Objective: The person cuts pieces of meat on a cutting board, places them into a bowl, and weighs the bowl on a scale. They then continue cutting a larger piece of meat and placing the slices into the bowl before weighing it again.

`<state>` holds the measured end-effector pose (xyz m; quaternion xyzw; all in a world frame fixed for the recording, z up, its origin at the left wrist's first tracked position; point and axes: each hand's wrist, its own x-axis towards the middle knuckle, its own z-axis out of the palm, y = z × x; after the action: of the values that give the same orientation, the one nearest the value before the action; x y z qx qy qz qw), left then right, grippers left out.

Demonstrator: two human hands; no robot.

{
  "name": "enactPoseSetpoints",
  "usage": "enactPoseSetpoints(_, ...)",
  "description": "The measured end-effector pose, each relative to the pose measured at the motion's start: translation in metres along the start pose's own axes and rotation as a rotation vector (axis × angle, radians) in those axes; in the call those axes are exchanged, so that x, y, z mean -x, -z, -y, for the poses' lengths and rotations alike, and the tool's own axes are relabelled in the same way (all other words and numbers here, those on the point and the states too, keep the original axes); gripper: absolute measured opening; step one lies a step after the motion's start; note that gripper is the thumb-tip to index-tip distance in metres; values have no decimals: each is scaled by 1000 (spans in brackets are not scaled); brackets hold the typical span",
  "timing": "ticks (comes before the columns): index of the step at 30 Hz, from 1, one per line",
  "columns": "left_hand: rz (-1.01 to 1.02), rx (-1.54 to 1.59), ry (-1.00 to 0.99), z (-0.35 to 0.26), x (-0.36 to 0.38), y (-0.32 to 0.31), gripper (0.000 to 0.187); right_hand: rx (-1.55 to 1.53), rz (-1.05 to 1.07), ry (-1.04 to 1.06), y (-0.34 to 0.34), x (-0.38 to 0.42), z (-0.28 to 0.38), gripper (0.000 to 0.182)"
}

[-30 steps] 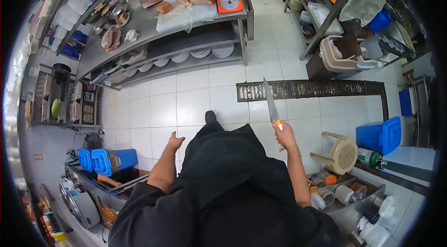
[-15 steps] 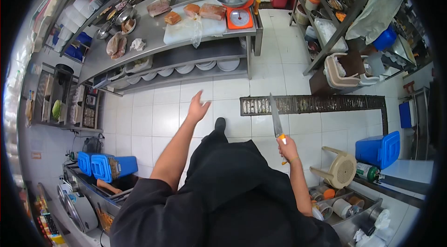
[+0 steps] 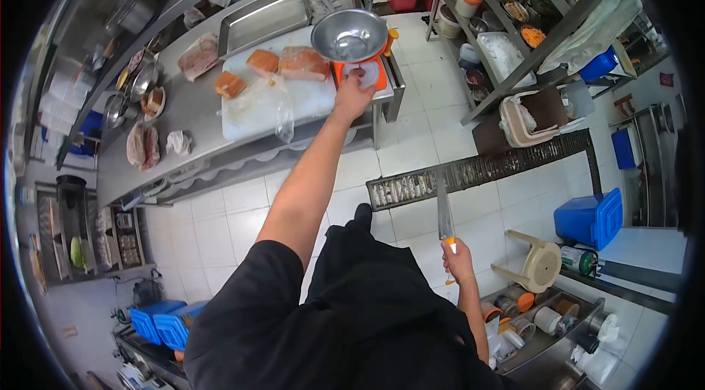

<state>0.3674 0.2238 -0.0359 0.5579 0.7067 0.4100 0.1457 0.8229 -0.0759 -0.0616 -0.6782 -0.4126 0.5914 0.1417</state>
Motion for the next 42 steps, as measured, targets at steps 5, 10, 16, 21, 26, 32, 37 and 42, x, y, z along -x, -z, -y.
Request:
enactPoseSetpoints(5,160,30,176,-18,-23,23,59,-39,-47,-58,-22,-11,35,21)
enactPoseSetpoints(10,235,-158,201,-23,-35,19,74,-27,-8,-54,-34,-31,63,21)
enactPoseSetpoints(16,166,-143,103,-7,-16,19,67,-34,37,4,-31,-56,75,19)
enactPoseSetpoints(21,45,-346,77,0,36,91,62,4,79,18,-17,-88,69,19)
enactPoseSetpoints(26,-151,-691,317,44,39,157,93,13,77,58,-16,-94,90,19)
enactPoseSetpoints(32,-90,-718,475,94,-3,188,114,159,117,117,-53,-93,145,19)
enactPoseSetpoints(37,82,-591,398,135,-31,214,78,174,47,133,-110,-90,178,19)
enactPoseSetpoints(42,92,-451,235,187,-46,213,23,159,8,132,-183,-76,195,20)
